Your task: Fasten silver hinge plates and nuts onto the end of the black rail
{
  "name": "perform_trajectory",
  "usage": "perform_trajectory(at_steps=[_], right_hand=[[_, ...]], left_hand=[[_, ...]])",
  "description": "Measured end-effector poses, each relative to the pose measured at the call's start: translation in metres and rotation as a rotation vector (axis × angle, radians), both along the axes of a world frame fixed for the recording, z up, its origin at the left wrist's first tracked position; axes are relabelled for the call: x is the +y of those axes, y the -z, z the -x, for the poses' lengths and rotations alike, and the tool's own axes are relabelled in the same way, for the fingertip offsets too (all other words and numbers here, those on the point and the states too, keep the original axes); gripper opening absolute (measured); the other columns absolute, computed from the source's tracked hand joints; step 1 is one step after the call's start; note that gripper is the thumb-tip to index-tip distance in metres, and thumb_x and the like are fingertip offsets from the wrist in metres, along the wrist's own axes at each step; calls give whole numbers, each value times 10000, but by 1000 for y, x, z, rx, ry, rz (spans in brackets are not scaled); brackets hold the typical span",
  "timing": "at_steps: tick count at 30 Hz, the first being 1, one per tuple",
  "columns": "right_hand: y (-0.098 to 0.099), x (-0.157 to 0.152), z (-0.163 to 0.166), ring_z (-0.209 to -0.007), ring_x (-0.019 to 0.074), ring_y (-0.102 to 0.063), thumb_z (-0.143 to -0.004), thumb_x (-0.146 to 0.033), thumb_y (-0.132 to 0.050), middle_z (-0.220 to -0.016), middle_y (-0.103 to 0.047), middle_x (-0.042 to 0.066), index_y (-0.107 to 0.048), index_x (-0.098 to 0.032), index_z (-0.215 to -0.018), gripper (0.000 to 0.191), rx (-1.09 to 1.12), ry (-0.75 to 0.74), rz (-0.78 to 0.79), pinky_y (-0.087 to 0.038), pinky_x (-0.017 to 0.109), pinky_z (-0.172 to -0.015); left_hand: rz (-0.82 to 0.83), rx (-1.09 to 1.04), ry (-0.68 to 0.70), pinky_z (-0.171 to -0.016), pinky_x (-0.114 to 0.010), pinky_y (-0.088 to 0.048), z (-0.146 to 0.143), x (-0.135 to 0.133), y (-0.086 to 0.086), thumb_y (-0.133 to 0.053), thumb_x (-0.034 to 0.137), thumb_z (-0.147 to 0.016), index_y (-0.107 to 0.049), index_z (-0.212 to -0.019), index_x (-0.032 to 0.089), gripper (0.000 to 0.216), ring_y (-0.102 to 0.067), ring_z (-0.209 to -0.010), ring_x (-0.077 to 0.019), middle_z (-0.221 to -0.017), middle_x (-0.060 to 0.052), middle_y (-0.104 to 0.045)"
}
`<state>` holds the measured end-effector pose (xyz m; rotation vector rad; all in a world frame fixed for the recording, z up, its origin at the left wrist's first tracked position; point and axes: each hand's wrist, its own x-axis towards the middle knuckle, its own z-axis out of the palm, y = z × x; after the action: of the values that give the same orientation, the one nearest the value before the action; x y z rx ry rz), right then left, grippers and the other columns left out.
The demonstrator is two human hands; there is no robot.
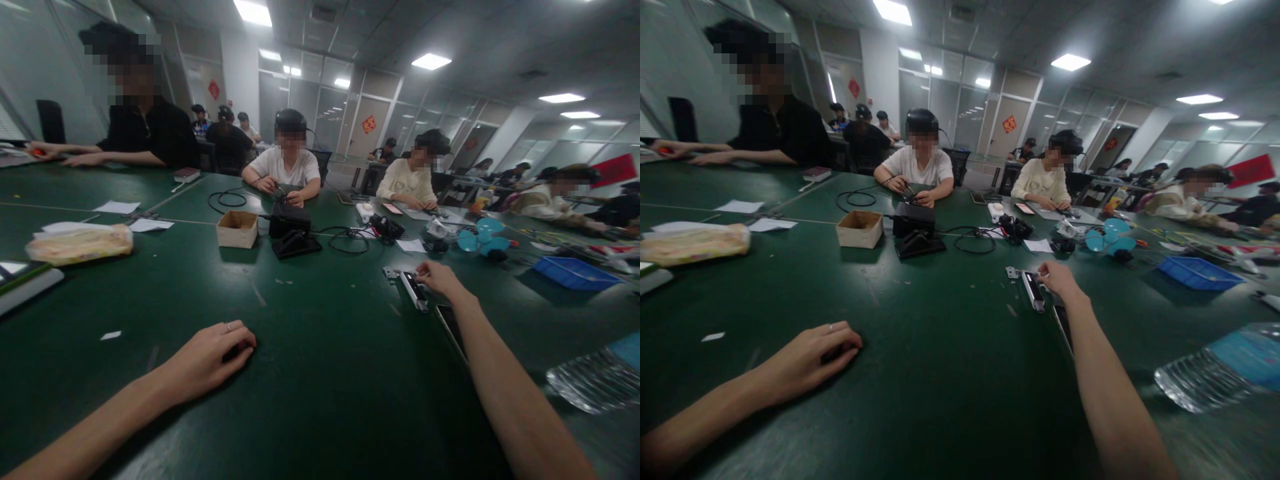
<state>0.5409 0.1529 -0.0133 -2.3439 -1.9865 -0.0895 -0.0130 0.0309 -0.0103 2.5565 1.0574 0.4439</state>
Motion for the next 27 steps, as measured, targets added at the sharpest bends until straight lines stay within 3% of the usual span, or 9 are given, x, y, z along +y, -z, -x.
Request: perform_trajectory(at_steps=[27], right_hand=[[-6, -2, -1, -828, 219, -681, -787, -227, -577, -913, -736, 54, -721, -195, -878, 174, 92, -32, 1, -499, 268, -699]], left_hand=[[2, 29, 3, -654, -267, -424, -4, -6, -10, -402, 215, -900, -594, -949, 185, 201, -566, -744, -166, -871, -36, -609]])
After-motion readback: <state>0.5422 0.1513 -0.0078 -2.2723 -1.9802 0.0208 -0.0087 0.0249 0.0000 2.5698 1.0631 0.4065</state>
